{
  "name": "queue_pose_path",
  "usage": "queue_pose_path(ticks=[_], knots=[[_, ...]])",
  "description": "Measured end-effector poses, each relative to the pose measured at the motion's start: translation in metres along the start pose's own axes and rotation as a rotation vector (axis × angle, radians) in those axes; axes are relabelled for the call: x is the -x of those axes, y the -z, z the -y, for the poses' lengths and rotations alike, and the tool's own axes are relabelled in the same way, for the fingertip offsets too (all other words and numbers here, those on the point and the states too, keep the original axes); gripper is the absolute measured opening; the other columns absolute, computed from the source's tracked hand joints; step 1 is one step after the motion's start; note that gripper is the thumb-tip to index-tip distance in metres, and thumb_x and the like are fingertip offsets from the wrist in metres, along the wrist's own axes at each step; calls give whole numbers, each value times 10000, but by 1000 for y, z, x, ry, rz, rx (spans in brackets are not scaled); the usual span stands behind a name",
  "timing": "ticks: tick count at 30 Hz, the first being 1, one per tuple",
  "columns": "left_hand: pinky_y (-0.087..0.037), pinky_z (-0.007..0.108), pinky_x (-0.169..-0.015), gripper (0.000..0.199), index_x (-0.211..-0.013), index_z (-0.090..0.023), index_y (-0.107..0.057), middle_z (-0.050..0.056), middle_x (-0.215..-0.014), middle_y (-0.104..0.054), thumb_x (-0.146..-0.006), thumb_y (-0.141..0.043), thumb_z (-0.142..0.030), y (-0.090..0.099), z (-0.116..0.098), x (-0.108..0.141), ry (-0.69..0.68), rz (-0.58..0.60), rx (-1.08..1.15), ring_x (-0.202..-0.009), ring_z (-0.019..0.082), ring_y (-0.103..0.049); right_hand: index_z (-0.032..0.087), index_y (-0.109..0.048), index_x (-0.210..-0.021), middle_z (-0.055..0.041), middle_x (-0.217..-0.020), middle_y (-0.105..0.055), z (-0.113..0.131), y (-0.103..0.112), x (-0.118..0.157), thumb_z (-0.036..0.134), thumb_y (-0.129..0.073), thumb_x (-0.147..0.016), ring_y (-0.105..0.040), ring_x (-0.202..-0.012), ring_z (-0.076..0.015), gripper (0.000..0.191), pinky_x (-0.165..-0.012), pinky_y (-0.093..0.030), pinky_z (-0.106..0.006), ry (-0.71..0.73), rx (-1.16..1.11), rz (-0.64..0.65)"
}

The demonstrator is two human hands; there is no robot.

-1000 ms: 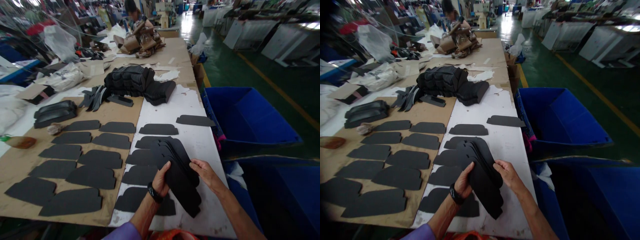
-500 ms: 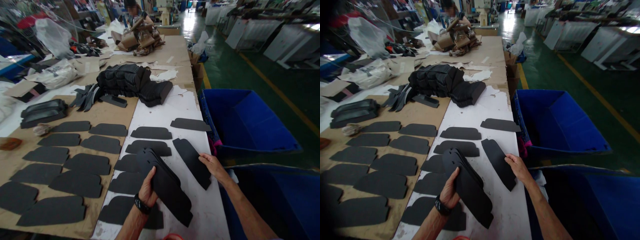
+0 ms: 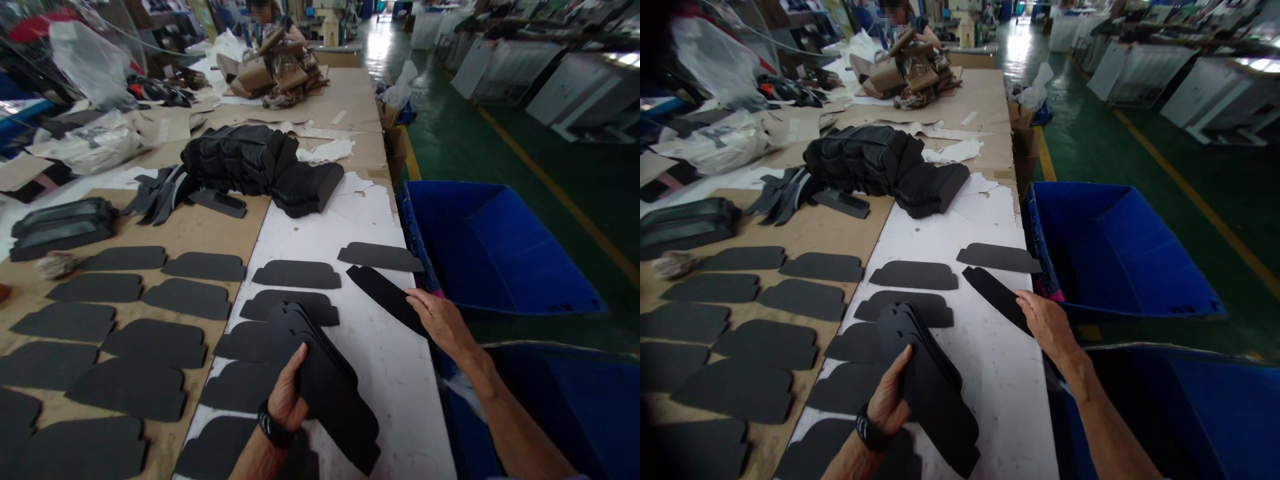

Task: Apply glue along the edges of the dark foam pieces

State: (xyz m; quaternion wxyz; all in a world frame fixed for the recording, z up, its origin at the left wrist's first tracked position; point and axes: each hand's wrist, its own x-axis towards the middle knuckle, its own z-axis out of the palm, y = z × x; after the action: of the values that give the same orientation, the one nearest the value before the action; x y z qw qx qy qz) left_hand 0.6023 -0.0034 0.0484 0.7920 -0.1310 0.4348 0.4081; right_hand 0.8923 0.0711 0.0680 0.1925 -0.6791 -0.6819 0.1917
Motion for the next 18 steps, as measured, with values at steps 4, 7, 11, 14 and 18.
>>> queue_pose_path(ticks=[4,7,11,14,18], knots=[[-544,336,-756,221,-822,-83,-689,123,-805,-723,-847,-541,-245,2,-1,-1,-9,-41,-9,-723,205,-690,194,-652,-1013,-75,-942,-707,8,3,5,323,-428,-842,-663,-837,-215,311,-737,-494,-297,-72,-106,11],[-543,349,-755,224,-823,-80,-690,131,-813,-722,-847,-540,-245,4,-2,-1,6,-55,-12,-731,214,-690,202,-592,-1150,-59,-1003,-691,8,7,19,347,-433,-837,-657,-794,-184,380,-706,-497,-275,-175,-275,34],[-534,364,-785,237,-830,-73,-691,139,-834,-719,-849,-535,-251,2,-1,0,24,-36,-14,-759,225,-689,226,-647,-1073,-55,-1100,-659,1,14,46,410,-479,-814,-594,-1032,-228,360,-874,-466,-331,-304,-470,-13],[-534,344,-783,253,-830,-69,-693,135,-823,-721,-858,-516,-248,0,-1,2,28,-7,-1,-755,216,-689,238,-640,-1079,-69,-1172,-624,2,22,64,469,-506,-803,-549,-1117,-256,384,-910,-463,-387,-398,-700,50],[-536,334,-770,287,-824,-61,-694,139,-815,-720,-870,-497,-264,-1,-2,6,35,1,-3,-733,211,-690,209,-567,-1154,-116,-1163,-624,6,35,69,506,-596,-749,-621,-1003,-273,503,-826,-528,-399,-376,-870,30]])
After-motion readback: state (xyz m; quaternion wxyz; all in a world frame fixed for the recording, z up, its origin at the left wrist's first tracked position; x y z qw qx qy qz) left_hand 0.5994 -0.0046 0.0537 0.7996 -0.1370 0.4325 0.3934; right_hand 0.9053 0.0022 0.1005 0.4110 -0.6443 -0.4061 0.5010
